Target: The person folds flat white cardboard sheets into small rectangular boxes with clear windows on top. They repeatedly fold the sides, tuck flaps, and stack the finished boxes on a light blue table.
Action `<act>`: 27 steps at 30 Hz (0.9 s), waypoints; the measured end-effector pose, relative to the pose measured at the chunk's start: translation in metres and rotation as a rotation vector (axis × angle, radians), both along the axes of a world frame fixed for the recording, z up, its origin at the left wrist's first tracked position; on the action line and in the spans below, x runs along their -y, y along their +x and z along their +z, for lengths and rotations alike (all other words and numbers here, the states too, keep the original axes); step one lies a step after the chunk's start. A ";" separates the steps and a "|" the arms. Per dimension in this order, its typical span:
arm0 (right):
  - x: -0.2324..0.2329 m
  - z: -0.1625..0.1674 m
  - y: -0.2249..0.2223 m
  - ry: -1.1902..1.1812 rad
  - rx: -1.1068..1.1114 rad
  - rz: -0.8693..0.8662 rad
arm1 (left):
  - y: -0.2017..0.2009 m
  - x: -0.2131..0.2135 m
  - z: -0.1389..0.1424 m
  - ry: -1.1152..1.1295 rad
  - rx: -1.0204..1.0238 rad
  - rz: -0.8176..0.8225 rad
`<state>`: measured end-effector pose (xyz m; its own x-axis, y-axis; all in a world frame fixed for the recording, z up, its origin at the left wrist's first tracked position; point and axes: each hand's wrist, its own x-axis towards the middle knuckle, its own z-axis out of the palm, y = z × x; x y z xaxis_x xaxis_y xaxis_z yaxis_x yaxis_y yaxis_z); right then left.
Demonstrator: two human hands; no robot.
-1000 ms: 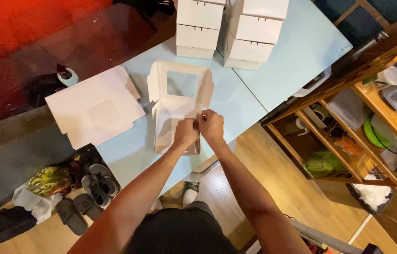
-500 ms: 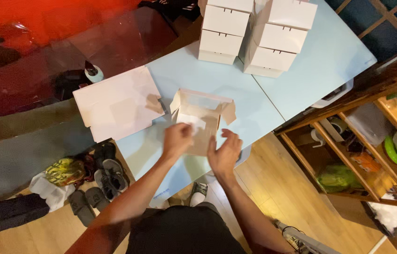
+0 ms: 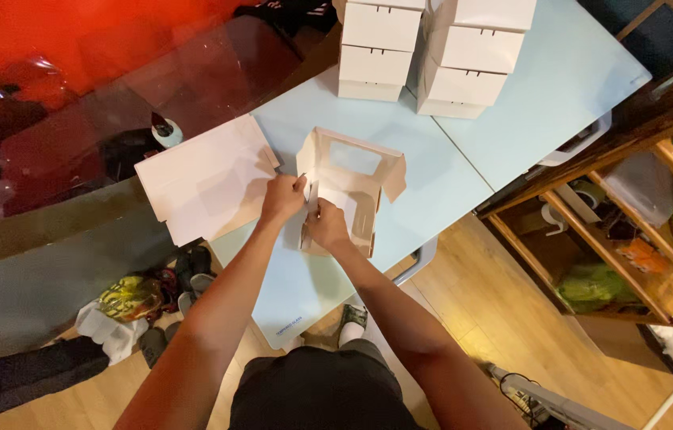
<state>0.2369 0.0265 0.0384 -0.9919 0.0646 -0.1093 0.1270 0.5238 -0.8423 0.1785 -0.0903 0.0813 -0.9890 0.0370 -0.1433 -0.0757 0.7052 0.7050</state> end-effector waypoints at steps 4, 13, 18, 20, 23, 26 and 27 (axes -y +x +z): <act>0.000 0.007 0.008 -0.041 -0.030 -0.024 | -0.014 -0.004 0.010 -0.121 -0.146 -0.069; 0.002 0.001 0.007 -0.046 -0.033 -0.069 | -0.013 -0.013 0.039 -0.064 0.192 0.028; 0.005 0.001 0.003 -0.030 0.055 -0.167 | -0.008 -0.014 0.031 -0.004 0.263 0.015; 0.004 0.002 0.000 -0.004 0.119 -0.172 | -0.007 -0.015 0.023 -0.008 0.234 -0.010; 0.004 0.002 -0.004 0.000 0.119 -0.162 | -0.006 -0.014 0.014 -0.082 0.165 0.004; 0.005 0.003 -0.005 0.049 0.089 -0.164 | -0.002 -0.014 0.009 -0.168 0.005 -0.053; 0.005 0.003 -0.006 0.055 0.093 -0.157 | 0.001 -0.014 0.006 -0.165 0.001 -0.060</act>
<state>0.2312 0.0213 0.0412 -0.9549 0.2262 -0.1924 0.2870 0.5364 -0.7937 0.1793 -0.0765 0.0876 -0.9855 0.0724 -0.1537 -0.0306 0.8144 0.5795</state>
